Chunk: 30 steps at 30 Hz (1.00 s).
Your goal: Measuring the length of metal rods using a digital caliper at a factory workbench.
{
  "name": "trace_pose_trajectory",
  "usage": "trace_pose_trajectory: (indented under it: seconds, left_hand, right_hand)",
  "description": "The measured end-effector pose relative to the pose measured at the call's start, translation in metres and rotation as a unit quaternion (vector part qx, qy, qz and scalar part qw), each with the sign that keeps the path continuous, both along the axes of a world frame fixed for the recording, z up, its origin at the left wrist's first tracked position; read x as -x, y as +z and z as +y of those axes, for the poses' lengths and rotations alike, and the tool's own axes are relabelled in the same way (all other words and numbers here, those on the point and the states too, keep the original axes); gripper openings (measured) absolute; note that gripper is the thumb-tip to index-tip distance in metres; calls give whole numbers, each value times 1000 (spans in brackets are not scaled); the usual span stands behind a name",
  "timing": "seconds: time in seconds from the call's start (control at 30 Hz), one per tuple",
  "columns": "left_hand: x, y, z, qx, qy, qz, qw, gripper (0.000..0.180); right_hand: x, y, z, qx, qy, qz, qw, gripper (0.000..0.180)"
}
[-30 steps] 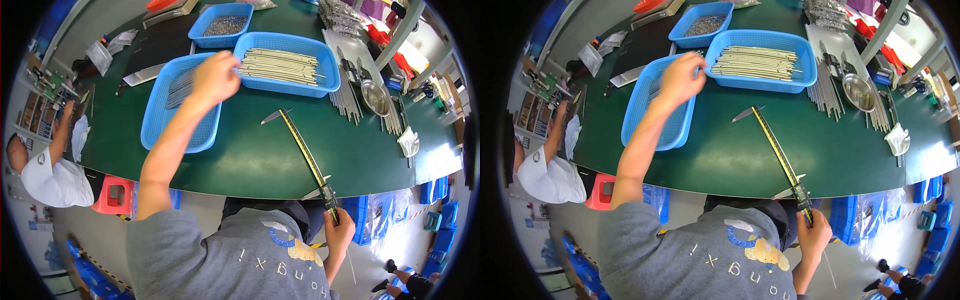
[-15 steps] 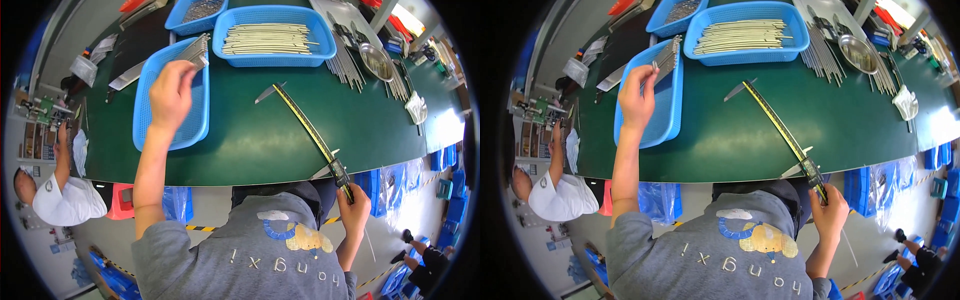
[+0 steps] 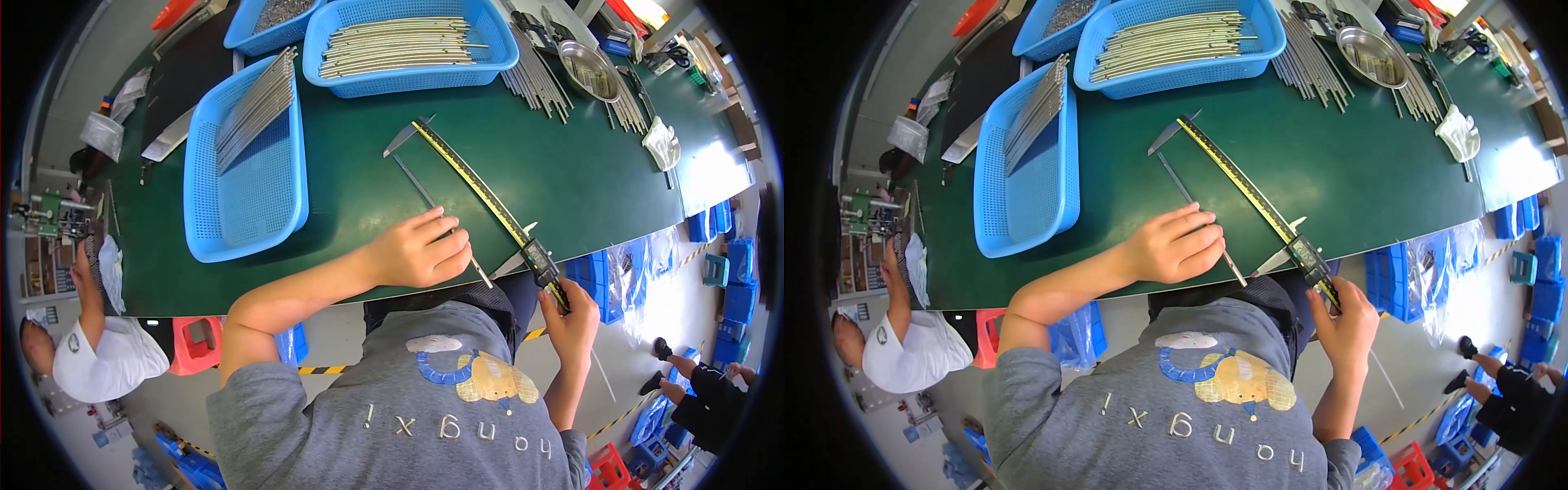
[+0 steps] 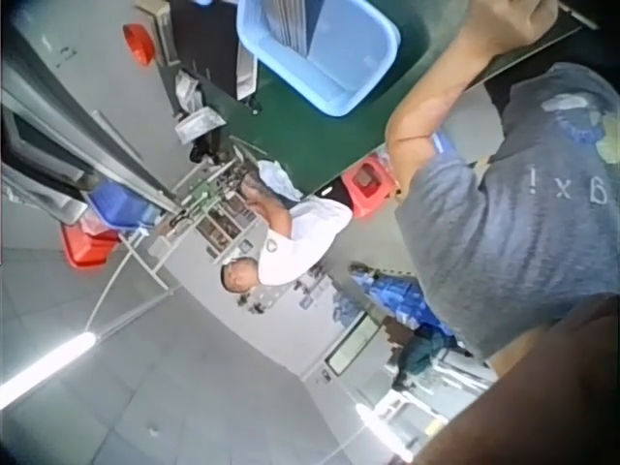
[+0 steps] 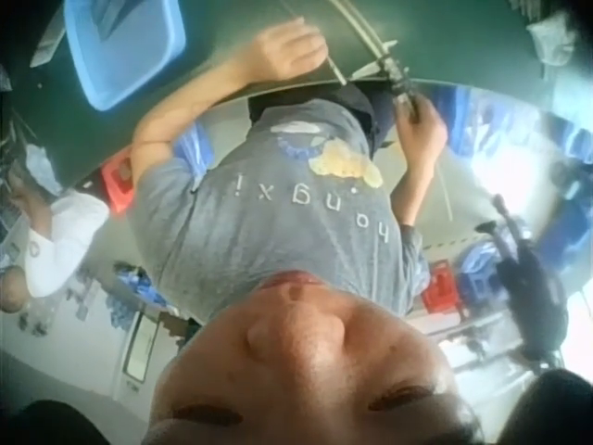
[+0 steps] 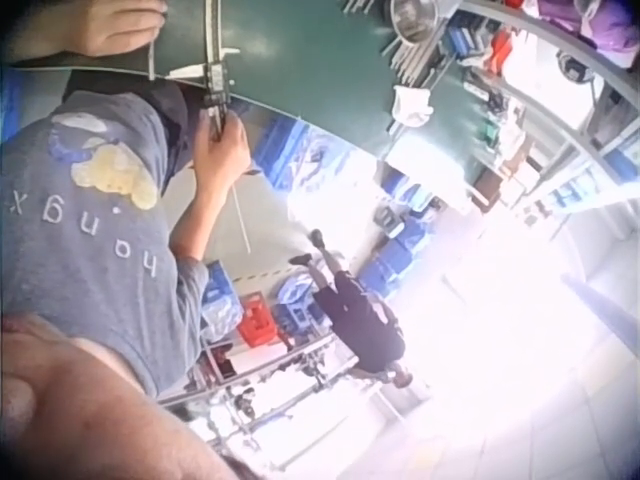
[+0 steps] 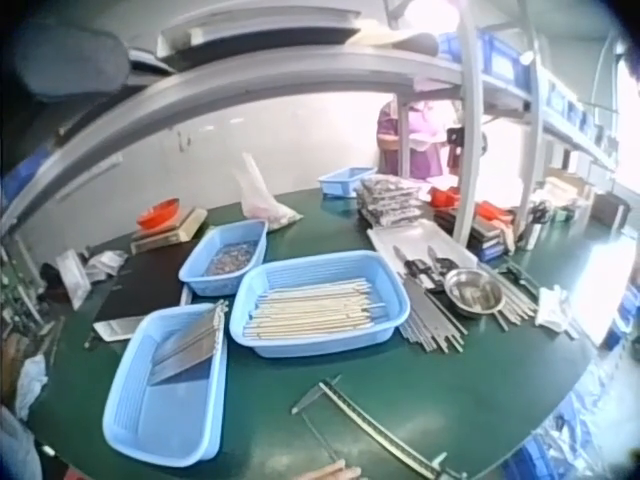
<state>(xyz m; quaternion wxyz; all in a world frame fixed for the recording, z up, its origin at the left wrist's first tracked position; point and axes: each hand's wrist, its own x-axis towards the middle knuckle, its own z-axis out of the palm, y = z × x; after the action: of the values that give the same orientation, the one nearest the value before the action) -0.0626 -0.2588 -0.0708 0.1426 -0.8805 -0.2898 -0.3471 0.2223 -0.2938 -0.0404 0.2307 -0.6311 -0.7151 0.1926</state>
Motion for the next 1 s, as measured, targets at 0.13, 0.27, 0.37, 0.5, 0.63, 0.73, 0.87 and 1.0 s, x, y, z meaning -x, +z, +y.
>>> trace_pose_trajectory:
  seconds: [0.13, 0.27, 0.37, 0.5, 0.63, 0.73, 0.87, 1.0]
  left_hand:
    - [2, -8, 3, -4, 15, 0, 1000, 12]
    - [2, -10, 4, 1, 17, 3, 1000, 11]
    - [2, -11, 5, 2, 18, 7, 1000, 10]
    - [0, -12, 5, 7, 20, 22, 1000, 10]
    - [-2, -11, 5, 16, 17, 21, 1000, 11]
    - [-4, -14, 6, 36, 10, 16, 999, 11]
    - [4, -6, 9, 54, 17, 46, 997, 14]
    - [5, 1, 11, 86, 14, 34, 996, 16]
  right_hand:
    - [2, 1, 1, 7, -5, -3, 1000, 30]
    - [3, 2, 1, 9, -5, 1, 1000, 30]
    - [3, 2, 0, 7, -1, 2, 1000, 30]
    - [2, 2, 0, 7, 7, 1, 1000, 30]
    - [0, 2, -2, 8, 5, -2, 1000, 30]
    - [0, 4, -5, 7, 7, -5, 1000, 30]
    - [4, 5, 0, -12, 26, -4, 1000, 28]
    - [5, 3, -3, 2, 11, -2, 1000, 27]
